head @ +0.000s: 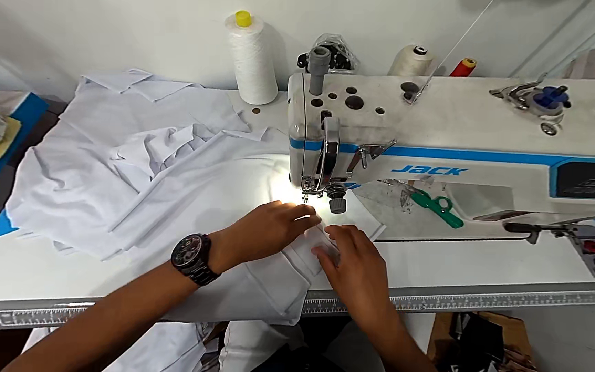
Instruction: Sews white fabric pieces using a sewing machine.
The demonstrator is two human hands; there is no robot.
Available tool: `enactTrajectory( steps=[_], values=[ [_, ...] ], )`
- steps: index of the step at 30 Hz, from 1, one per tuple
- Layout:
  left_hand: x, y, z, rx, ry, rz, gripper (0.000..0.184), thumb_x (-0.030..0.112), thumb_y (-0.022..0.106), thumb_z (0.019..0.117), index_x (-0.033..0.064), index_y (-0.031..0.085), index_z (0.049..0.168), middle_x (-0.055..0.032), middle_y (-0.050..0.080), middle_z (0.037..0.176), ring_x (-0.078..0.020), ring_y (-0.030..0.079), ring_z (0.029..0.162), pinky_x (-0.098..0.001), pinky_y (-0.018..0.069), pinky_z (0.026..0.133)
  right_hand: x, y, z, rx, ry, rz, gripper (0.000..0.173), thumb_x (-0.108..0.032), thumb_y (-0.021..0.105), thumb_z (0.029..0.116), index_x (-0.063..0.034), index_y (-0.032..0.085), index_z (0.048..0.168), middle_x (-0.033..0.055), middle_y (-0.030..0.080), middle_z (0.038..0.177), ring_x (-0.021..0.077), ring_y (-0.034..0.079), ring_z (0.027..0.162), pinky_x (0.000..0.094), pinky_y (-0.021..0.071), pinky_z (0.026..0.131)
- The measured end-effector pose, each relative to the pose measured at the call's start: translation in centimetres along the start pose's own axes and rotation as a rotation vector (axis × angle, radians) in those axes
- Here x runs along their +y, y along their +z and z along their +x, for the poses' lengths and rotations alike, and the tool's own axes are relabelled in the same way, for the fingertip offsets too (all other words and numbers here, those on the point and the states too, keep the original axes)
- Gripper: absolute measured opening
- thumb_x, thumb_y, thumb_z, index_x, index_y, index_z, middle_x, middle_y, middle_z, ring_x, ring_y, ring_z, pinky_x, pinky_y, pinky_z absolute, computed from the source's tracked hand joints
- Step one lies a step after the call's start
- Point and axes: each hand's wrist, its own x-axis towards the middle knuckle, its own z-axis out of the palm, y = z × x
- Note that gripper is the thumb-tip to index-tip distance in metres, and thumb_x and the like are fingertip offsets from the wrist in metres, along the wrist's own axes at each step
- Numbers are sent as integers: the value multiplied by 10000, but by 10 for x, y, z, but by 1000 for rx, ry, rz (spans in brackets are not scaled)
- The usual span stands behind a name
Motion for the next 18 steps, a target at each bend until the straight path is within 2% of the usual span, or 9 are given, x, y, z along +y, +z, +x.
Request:
enactTrajectory(
  steps=[3, 5, 7, 9, 12, 13, 16, 17, 18],
  values=[
    [-5, 4, 3, -35, -54, -23, 298, 182, 516, 1013, 91, 710, 1221, -78, 643, 1043, -209, 658, 886, -343, 568, 732, 5, 1, -3, -13, 23, -42, 413, -445, 729, 912, -99, 729, 1138, 65, 683, 984, 246, 667, 879, 415, 560, 712],
    [-6, 2, 4, -46, -69, -42, 244, 184, 554, 992, 104, 735, 1134, -57, 617, 953, -200, 631, 864, -332, 549, 728, 8, 0, -3, -18, 20, -51, 433, -460, 719, 915, -98, 732, 1152, 60, 671, 948, 250, 648, 854, 420, 533, 699],
    [-7, -1, 5, -26, -62, -51, 182, 167, 563, 981, 106, 734, 995, -57, 623, 960, -211, 630, 899, -353, 543, 746, 8, 0, -2, -33, 7, -58, 424, -463, 699, 929, -104, 744, 1150, 62, 662, 957, 258, 633, 867, 429, 517, 712],
    [-9, -1, 4, -8, -47, -51, 181, 170, 542, 991, 121, 710, 946, -49, 650, 1050, -223, 627, 994, -388, 520, 796, 7, -1, -2, -53, -2, -56, 374, -435, 698, 935, -123, 751, 1136, 57, 656, 985, 259, 624, 904, 439, 506, 746],
    [-8, -3, 0, 4, -37, -78, 218, 181, 505, 1030, 107, 708, 1002, -37, 683, 1179, -214, 632, 1138, -413, 508, 975, 5, -1, -1, -67, -23, -27, 249, -355, 705, 944, -147, 753, 1071, 32, 664, 983, 235, 631, 911, 427, 508, 754],
    [-8, -3, -2, 11, -40, -86, 206, 175, 511, 1025, 100, 703, 1036, -42, 684, 1206, -216, 633, 1160, -419, 504, 1001, 4, 0, -1, -60, -39, -20, 207, -322, 697, 950, -152, 750, 1055, 19, 673, 957, 218, 641, 884, 414, 513, 739],
    [-15, -1, -6, 39, -39, -73, 303, 162, 526, 1011, 131, 674, 1274, -39, 686, 1225, -226, 632, 1140, -433, 495, 983, 4, 2, -4, -26, -107, 9, 137, -249, 676, 964, -158, 751, 1035, 5, 683, 927, 187, 650, 850, 369, 528, 706],
    [-18, -1, -8, 48, -35, -70, 309, 164, 530, 1015, 143, 680, 1285, -36, 689, 1204, -226, 627, 1135, -430, 492, 985, 5, 3, -5, -15, -133, 22, 125, -234, 669, 965, -162, 757, 1016, 8, 682, 934, 187, 650, 856, 361, 534, 708],
    [-20, -1, -10, 66, -23, -76, 269, 163, 541, 1014, 145, 720, 1214, -34, 696, 1153, -225, 628, 1108, -423, 498, 967, 6, 3, -6, -8, -161, 39, 119, -219, 661, 964, -166, 764, 994, 10, 684, 939, 187, 649, 858, 356, 534, 708]
  ],
)
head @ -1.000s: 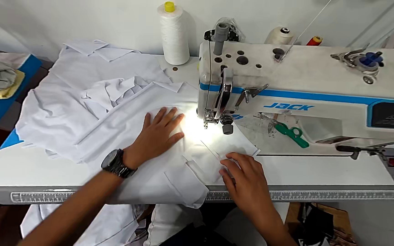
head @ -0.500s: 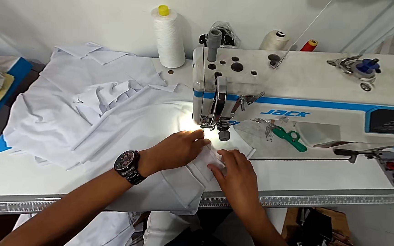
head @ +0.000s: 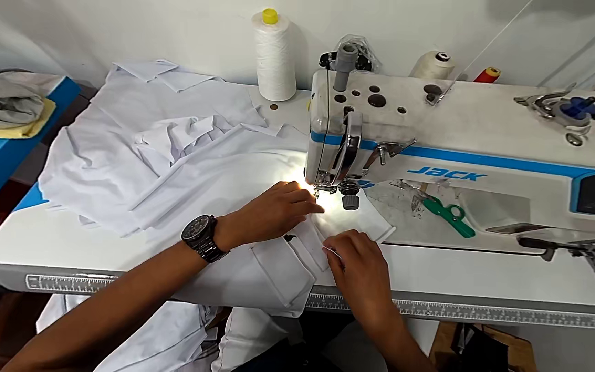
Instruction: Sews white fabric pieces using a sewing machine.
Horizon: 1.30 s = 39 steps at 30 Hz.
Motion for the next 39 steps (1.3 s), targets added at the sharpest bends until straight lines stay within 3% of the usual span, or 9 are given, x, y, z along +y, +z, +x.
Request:
enactTrajectory(
  steps=[2, 6, 10, 22, 25, 27, 31, 36, 39],
  values=[
    [-2, -1, -6, 45, 37, -21, 209, 147, 558, 1011, 139, 766, 1024, -23, 709, 1060, -206, 638, 1059, -389, 508, 923, 1, 0, -2, 8, -44, 42, 134, -209, 644, 963, -187, 775, 982, -1, 679, 958, 170, 639, 870, 335, 537, 720],
    [1, -2, -20, 121, 61, 9, 209, 97, 567, 1003, 96, 765, 938, -36, 743, 1016, -204, 679, 1062, -375, 532, 949, 4, 1, -5, 8, -116, 133, 161, -207, 635, 965, -209, 790, 1007, -26, 671, 1017, 142, 623, 960, 313, 532, 797],
    [4, 0, -26, 142, 138, 134, 216, 67, 558, 1013, 81, 774, 1003, -59, 739, 1078, -228, 668, 1101, -391, 510, 1013, 6, 3, -6, -36, -172, 120, 154, -200, 634, 963, -197, 785, 995, -43, 703, 1095, 154, 636, 1077, 338, 538, 880],
    [9, 0, -30, 111, 189, 290, 227, 67, 543, 1007, 76, 770, 1002, -64, 734, 1052, -241, 665, 1061, -392, 516, 947, 6, 4, -6, -72, -227, 98, 175, -169, 605, 974, -186, 776, 1010, -53, 714, 1138, 154, 637, 1131, 343, 539, 916],
    [13, -4, -35, 30, 139, 283, 241, 69, 530, 1016, 83, 763, 1077, -59, 728, 1107, -238, 653, 1102, -391, 507, 966, 8, 2, -7, -101, -235, 97, 193, -172, 592, 982, -184, 779, 1026, -56, 712, 1195, 149, 628, 1187, 350, 540, 963],
    [24, -6, -44, -23, 10, 256, 287, 97, 507, 1009, 84, 747, 1166, -67, 713, 1221, -230, 646, 1176, -396, 507, 1011, 11, -2, -11, -161, -239, 109, 229, -251, 571, 1016, -196, 769, 1118, -59, 690, 1282, 152, 588, 1280, 375, 510, 1039],
    [44, 5, -69, -71, -322, 137, 517, 413, 349, 1084, 155, 570, 1474, 17, 468, 1591, -159, 374, 1505, -520, 305, 1229, 13, -11, -25, -273, -240, 56, 494, -568, 472, 1037, -251, 663, 1365, -71, 577, 1487, 180, 449, 1453, 476, 386, 1186],
    [7, 10, -49, -85, -280, 101, 533, 404, 291, 1098, 171, 506, 1526, 14, 419, 1624, -173, 327, 1530, -575, 229, 1243, -2, -2, -17, -254, -105, -82, 587, -624, 414, 1029, -246, 618, 1429, -54, 521, 1549, 253, 385, 1502, 631, 291, 1198],
    [-22, 6, -23, -97, -182, 81, 516, 352, 293, 1095, 125, 577, 1461, -22, 515, 1553, -200, 394, 1496, -555, 247, 1235, -10, 6, -4, -234, 7, -124, 607, -625, 398, 1032, -234, 600, 1451, -42, 504, 1563, 273, 368, 1509, 650, 263, 1198]
  ],
)
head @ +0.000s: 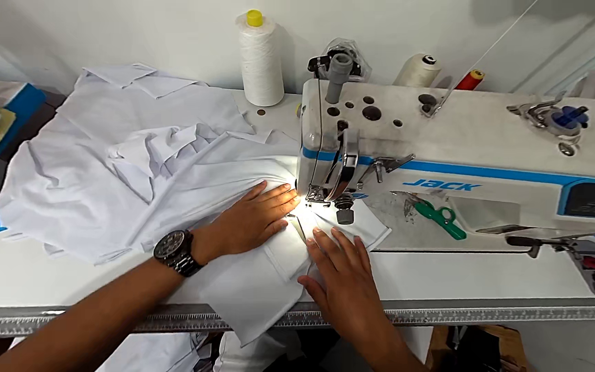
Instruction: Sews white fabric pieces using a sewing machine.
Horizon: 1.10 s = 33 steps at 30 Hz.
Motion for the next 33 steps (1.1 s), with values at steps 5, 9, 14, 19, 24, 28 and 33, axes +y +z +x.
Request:
enactTrajectory(
  steps=[5, 9, 14, 19, 24, 28, 33],
  values=[
    [-34, -12, 34, 3, 199, -58, 444, 318, 386, 1072, 90, 757, 1160, -70, 689, 1331, -215, 523, 1397, -499, 317, 1203, -14, 8, 10, 32, 109, -49, 629, -645, 393, 1018, -235, 609, 1443, -48, 527, 1545, 285, 398, 1492, 648, 279, 1187],
    [-34, -15, 38, 15, 204, -33, 428, 316, 404, 1052, 96, 765, 1114, -64, 713, 1279, -216, 557, 1364, -495, 332, 1197, -21, 13, 11, 69, 157, -83, 613, -622, 408, 1017, -212, 636, 1412, -16, 577, 1497, 301, 440, 1464, 647, 301, 1174],
    [-16, -7, 25, 20, 96, 26, 479, 357, 349, 1073, 113, 717, 1257, -44, 657, 1382, -210, 499, 1419, -557, 314, 1200, -22, 10, 1, 88, 159, -80, 600, -601, 392, 1030, -207, 647, 1404, -13, 598, 1476, 305, 497, 1422, 649, 341, 1151],
    [-27, -19, 50, 30, 227, -57, 414, 284, 401, 1040, 81, 761, 1019, -75, 737, 1188, -226, 609, 1293, -512, 341, 1181, -28, 12, 9, 87, 196, -116, 615, -617, 409, 1016, -200, 646, 1402, 11, 597, 1474, 320, 481, 1429, 649, 320, 1159],
    [-31, -19, 54, 60, 274, -57, 394, 278, 412, 1028, 95, 756, 967, -56, 745, 1115, -199, 632, 1236, -459, 345, 1178, -30, 15, 9, 91, 205, -123, 622, -627, 386, 1021, -213, 639, 1411, 6, 595, 1476, 319, 483, 1428, 651, 319, 1159],
    [-29, -23, 53, 49, 252, -73, 377, 263, 424, 1018, 101, 762, 981, -39, 746, 1140, -181, 626, 1248, -452, 342, 1180, -29, 14, 10, 94, 188, -123, 617, -617, 389, 1022, -205, 649, 1401, 2, 608, 1463, 329, 494, 1417, 651, 331, 1150],
    [-29, -24, 53, 35, 244, -91, 379, 263, 428, 1019, 92, 765, 1025, -41, 740, 1188, -189, 615, 1273, -451, 335, 1187, -27, 11, 11, 79, 171, -123, 608, -602, 388, 1027, -197, 656, 1392, -3, 614, 1455, 333, 503, 1407, 638, 356, 1138]
  ],
)
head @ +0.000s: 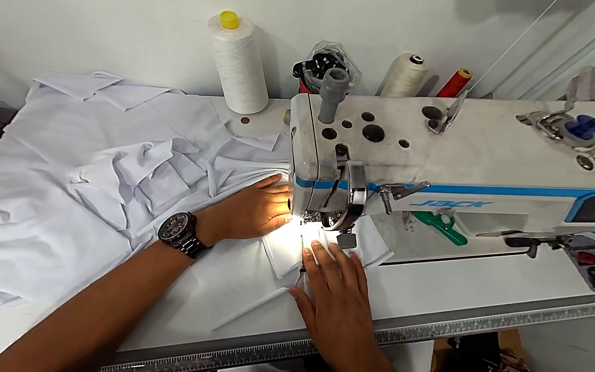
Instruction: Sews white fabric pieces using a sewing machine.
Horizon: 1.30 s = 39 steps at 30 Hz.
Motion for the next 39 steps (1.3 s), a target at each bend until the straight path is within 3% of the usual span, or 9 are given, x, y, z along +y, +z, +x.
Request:
enactTrajectory(
  steps=[8, 13, 18, 22, 26, 30, 33, 36, 39],
  values=[
    [-3, 4, -1, -19, -7, 43, 426, 310, 393, 1041, 96, 761, 1034, -53, 730, 1219, -200, 591, 1314, -481, 328, 1189, 1, -1, 1, -3, 22, 24, 580, -591, 415, 1023, -217, 655, 1395, -20, 602, 1468, 318, 492, 1420, 631, 359, 1142],
    [-9, 12, -4, -69, -16, 71, 493, 424, 358, 1066, 127, 734, 1182, -34, 685, 1327, -196, 528, 1385, -517, 274, 1222, 2, -1, -3, -26, 35, 31, 587, -597, 411, 1027, -234, 618, 1440, -29, 557, 1518, 306, 432, 1469, 627, 319, 1176],
    [-7, 15, -6, -138, -82, 123, 621, 571, 319, 1048, 119, 728, 1168, -66, 670, 1347, -227, 500, 1413, -557, 252, 1226, 19, -5, 1, -98, -46, 78, 617, -626, 396, 1029, -248, 566, 1487, -42, 475, 1588, 293, 353, 1515, 626, 270, 1204],
    [35, 22, -29, -131, -321, 157, 739, 627, 233, 1035, 128, 532, 1490, -70, 446, 1599, -258, 311, 1538, -656, 187, 1220, 67, -19, 14, -178, -320, 139, 583, -596, 442, 1029, -260, 547, 1494, -57, 457, 1597, 240, 353, 1516, 606, 291, 1207],
    [70, 32, -47, -100, -498, 179, 704, 640, 213, 1037, 243, 396, 1589, -9, 321, 1674, -233, 237, 1565, -652, 275, 1171, 100, -27, 32, -208, -509, 203, 543, -570, 471, 1025, -260, 584, 1457, -59, 482, 1572, 200, 383, 1494, 539, 303, 1219],
    [68, 30, -45, -100, -493, 165, 664, 592, 203, 1056, 246, 396, 1589, -10, 307, 1680, -234, 218, 1571, -642, 264, 1178, 87, -31, 37, -119, -472, 184, 445, -519, 499, 1029, -212, 715, 1266, -27, 604, 1437, 226, 493, 1400, 526, 372, 1172],
    [65, 21, -48, -25, -391, 89, 583, 454, 246, 1094, 146, 508, 1514, -76, 418, 1615, -266, 310, 1536, -583, 237, 1228, 50, -22, 25, 48, -385, 289, 270, -378, 632, 982, -148, 767, 1023, 33, 689, 1159, 230, 626, 1123, 433, 523, 936],
    [64, 1, -57, 93, -261, 8, 362, 245, 459, 1026, 81, 709, 1231, -72, 677, 1293, -254, 585, 1284, -466, 448, 1105, 12, -12, 9, 39, -337, 392, 243, -340, 707, 932, -130, 743, 1049, 35, 702, 1034, 185, 682, 949, 355, 592, 787],
    [62, -1, -75, 62, -160, -52, 259, 262, 575, 948, 157, 762, 1095, -3, 693, 1172, -201, 603, 1181, -421, 503, 991, -4, -10, 4, 12, -284, 321, 199, -224, 681, 919, -109, 716, 1077, 40, 682, 945, 193, 672, 842, 338, 582, 685]
  ],
)
